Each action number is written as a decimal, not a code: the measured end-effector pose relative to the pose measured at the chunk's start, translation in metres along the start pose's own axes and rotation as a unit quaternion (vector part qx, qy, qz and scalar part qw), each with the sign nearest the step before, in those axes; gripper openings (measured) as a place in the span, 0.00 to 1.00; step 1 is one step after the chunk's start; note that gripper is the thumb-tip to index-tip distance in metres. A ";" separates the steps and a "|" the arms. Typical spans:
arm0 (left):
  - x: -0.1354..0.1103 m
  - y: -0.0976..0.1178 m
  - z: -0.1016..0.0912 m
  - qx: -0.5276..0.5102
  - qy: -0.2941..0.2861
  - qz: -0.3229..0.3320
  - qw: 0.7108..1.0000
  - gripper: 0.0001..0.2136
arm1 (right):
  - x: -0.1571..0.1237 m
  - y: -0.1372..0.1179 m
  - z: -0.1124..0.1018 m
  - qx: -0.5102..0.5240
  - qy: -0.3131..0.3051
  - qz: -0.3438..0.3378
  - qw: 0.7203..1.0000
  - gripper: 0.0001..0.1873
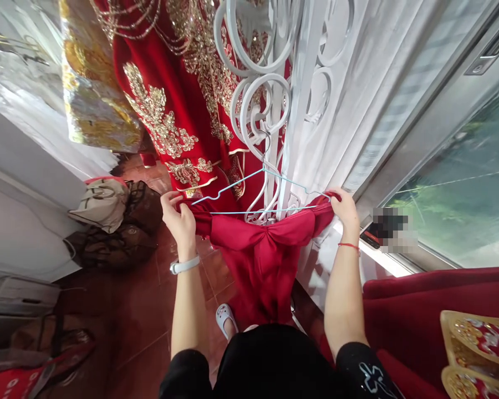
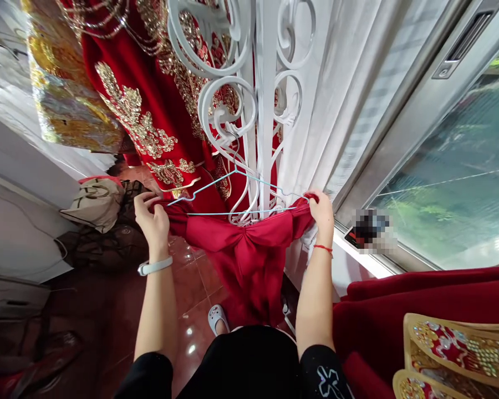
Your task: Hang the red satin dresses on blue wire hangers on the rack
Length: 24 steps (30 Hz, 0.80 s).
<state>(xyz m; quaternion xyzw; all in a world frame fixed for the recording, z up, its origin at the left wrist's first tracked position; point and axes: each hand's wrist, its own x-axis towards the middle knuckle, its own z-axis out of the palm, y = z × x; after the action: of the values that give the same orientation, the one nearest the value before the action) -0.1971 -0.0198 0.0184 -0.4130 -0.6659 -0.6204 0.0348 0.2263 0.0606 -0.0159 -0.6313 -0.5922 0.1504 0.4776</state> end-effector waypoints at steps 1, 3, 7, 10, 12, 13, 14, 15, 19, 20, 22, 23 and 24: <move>-0.006 -0.002 0.000 -0.012 0.007 0.004 1.000 0.15 | -0.009 0.009 0.001 0.023 0.015 0.028 0.999 0.15; -0.017 -0.011 -0.001 -0.021 0.003 0.007 1.000 0.12 | -0.030 0.027 0.005 0.057 0.035 0.083 0.994 0.15; -0.041 -0.036 -0.005 -0.013 -0.058 -0.022 0.998 0.11 | -0.072 0.051 0.016 0.079 0.076 0.147 0.983 0.18; -0.056 -0.053 -0.008 0.008 -0.112 -0.031 0.993 0.11 | -0.089 0.059 0.024 0.140 0.090 0.191 0.968 0.14; -0.064 -0.059 -0.010 0.031 -0.134 -0.017 0.990 0.10 | -0.092 0.060 0.028 0.225 0.083 0.231 0.943 0.13; -0.067 -0.060 -0.010 0.047 -0.140 -0.012 0.989 0.10 | -0.092 0.059 0.028 0.266 0.077 0.247 0.928 0.13; -0.069 -0.061 -0.011 0.069 -0.141 -0.011 0.988 0.10 | -0.092 0.058 0.029 0.302 0.070 0.256 0.916 0.13; -0.072 -0.061 -0.011 0.095 -0.137 -0.011 0.986 0.10 | -0.093 0.056 0.028 0.328 0.062 0.258 0.907 0.12; -0.080 -0.060 -0.012 0.186 -0.081 0.030 0.979 0.11 | -0.103 0.045 0.019 0.407 0.052 0.222 0.884 0.11; -0.082 -0.059 -0.012 0.191 -0.071 0.054 0.977 0.11 | -0.107 0.042 0.015 0.424 0.038 0.203 0.882 0.13; -0.086 -0.053 -0.009 0.187 -0.062 0.103 0.975 0.14 | -0.115 0.035 0.005 0.447 0.007 0.167 0.879 0.17; -0.088 -0.047 -0.006 0.182 -0.069 0.131 0.972 0.15 | -0.118 0.031 0.000 0.448 -0.005 0.152 0.881 0.17; -0.091 -0.040 -0.002 0.175 -0.086 0.163 0.967 0.16 | -0.120 0.027 -0.005 0.442 -0.013 0.140 0.886 0.17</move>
<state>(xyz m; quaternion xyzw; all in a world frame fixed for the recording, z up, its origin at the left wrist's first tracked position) -0.1623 -0.0631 -0.0641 -0.5555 -0.6883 -0.4419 0.1497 0.2156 -0.0446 -0.0795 -0.4286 -0.3761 0.4700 0.6737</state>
